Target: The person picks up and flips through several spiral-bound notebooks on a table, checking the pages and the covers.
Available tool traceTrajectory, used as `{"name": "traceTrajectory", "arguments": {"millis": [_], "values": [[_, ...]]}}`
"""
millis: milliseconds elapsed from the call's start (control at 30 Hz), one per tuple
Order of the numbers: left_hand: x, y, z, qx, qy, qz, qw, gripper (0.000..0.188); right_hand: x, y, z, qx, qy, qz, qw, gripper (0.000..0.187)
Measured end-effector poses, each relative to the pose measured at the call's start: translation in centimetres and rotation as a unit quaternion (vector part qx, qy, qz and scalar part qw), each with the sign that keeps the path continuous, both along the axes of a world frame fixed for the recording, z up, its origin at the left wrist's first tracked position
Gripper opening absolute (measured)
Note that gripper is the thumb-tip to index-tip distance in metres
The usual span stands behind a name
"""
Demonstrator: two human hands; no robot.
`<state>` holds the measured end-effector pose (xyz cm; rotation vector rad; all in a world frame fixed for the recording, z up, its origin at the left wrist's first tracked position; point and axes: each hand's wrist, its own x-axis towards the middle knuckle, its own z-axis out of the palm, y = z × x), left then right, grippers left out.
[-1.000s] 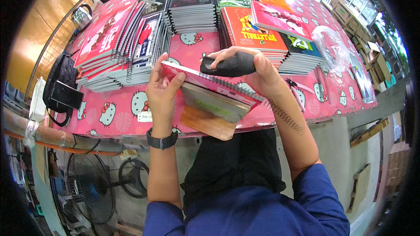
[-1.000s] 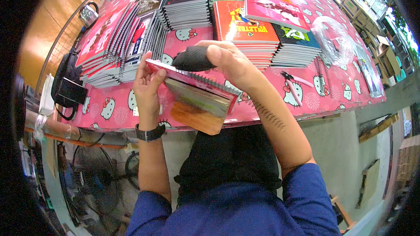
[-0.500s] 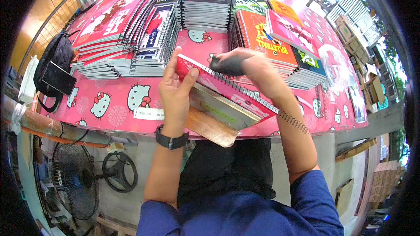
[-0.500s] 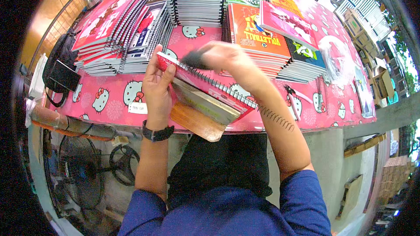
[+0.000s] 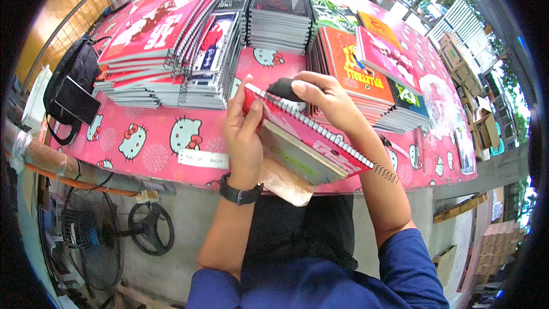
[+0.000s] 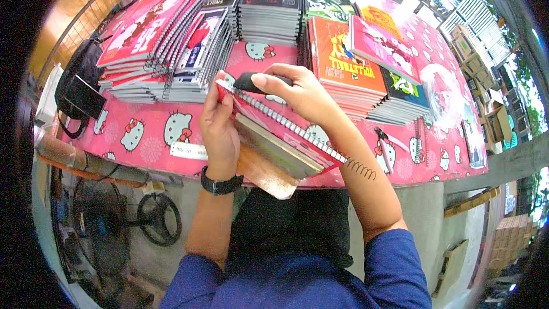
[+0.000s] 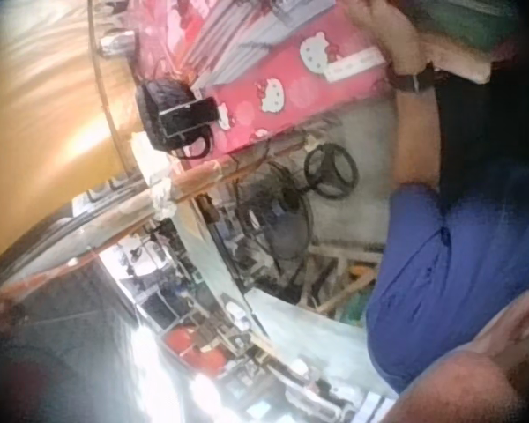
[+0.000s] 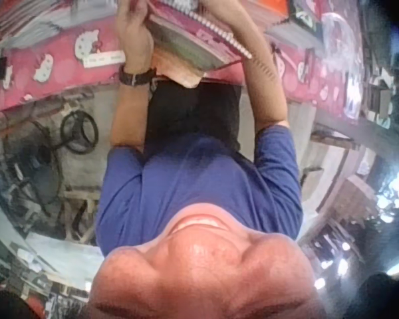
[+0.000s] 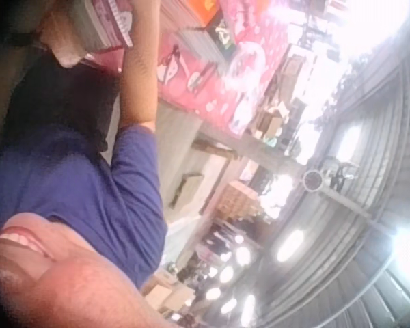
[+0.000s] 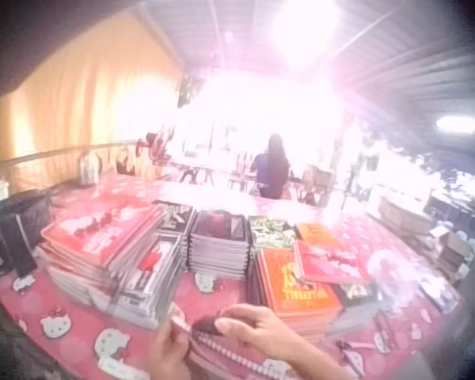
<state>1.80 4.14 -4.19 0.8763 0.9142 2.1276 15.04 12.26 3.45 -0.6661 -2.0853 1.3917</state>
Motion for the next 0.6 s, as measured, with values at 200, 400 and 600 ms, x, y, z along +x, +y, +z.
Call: {"name": "traceTrajectory", "arguments": {"millis": [200,400,600], "values": [[0.0,-0.2,0.3,-0.002,-0.014,-0.006,1.000,0.040,-0.8,0.0,0.2,-0.040,-0.023,-0.004,0.999,0.042],[0.7,0.1,0.5,-0.014,-0.004,-0.049,0.999,0.039,0.8,0.3,0.0,-0.091,-0.004,0.018,0.996,0.052],[-1.7,-0.3,1.5,-0.031,0.007,-0.055,0.998,0.027,9.7,-2.1,-2.3,-0.108,0.234,-0.067,0.964,0.062]]}}
